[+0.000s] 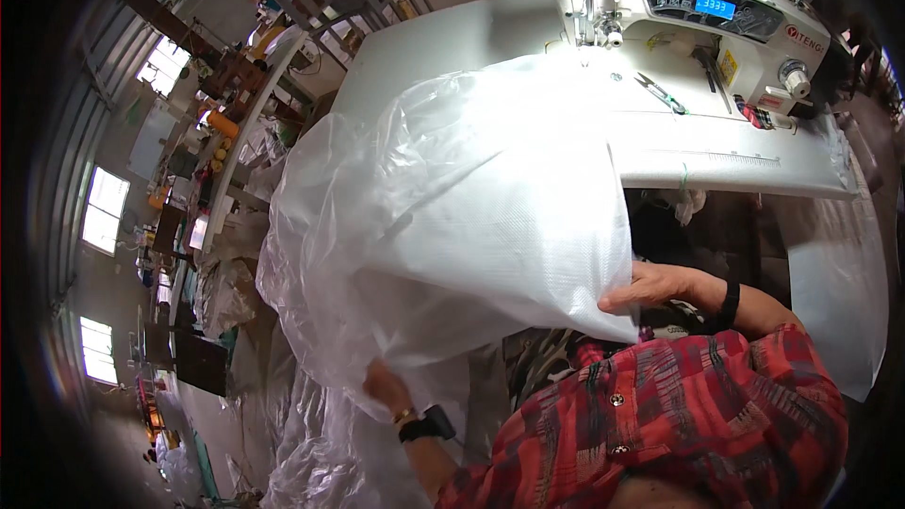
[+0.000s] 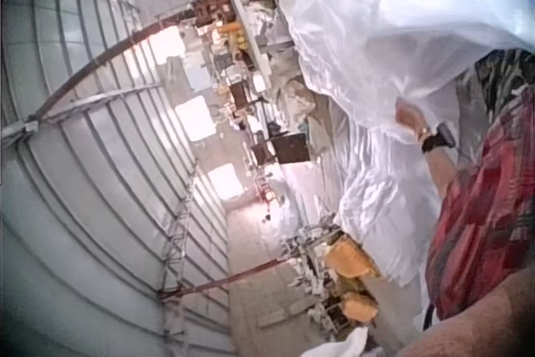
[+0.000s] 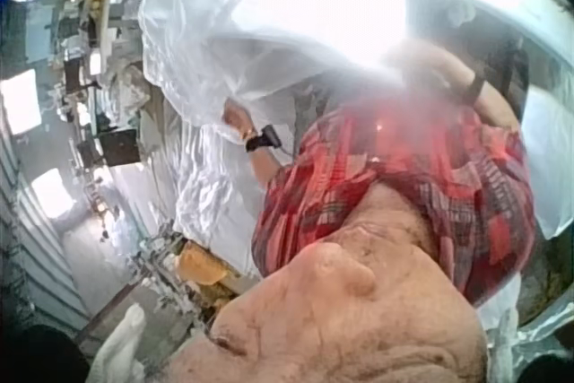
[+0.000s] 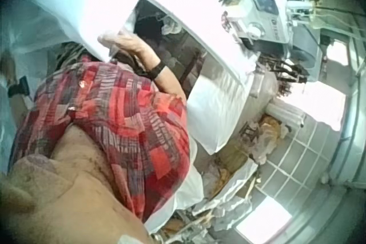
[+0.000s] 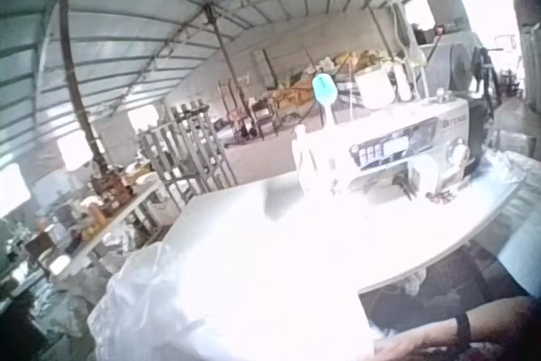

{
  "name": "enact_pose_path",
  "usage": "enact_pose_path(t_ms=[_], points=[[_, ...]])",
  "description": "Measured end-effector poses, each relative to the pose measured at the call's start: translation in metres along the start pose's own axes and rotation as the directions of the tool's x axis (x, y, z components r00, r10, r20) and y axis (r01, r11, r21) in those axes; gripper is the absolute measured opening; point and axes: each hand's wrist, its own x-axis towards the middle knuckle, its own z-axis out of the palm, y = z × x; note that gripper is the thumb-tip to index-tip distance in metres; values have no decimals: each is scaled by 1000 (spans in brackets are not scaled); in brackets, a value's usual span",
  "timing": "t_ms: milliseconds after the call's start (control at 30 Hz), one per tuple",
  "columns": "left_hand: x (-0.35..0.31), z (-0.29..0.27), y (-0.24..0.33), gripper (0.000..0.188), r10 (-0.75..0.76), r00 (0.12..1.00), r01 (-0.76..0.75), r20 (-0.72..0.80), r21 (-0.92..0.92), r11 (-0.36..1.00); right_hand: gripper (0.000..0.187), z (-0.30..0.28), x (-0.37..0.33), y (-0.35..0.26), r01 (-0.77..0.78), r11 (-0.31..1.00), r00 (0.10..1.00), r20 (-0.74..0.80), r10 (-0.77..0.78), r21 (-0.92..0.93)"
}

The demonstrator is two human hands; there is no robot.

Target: Sewing together large sheets of white plastic material using an industrial sewing machine.

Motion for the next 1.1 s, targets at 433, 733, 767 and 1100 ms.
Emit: enact_pose_path(t_ms=[433, 733, 767, 1100], points=[[44, -135, 83, 29, 292, 709, -69, 642, -349, 935, 45, -28, -11, -40, -186, 460, 892, -345, -292, -868], [21, -167, 200, 36, 450, 872, -489, -192, -340, 803, 52, -6, 101, -59, 311, 950, 890, -342, -301, -26], [19, -154, 188, 26, 480, 873, -488, -92, -211, 847, 52, -2, 107, -59, 324, 936, 916, -292, -274, 139], [148, -219, 88, 24, 132, 880, -292, -456, -302, 907, 18, 95, 89, -73, 434, 877, 742, 471, -478, 206]])
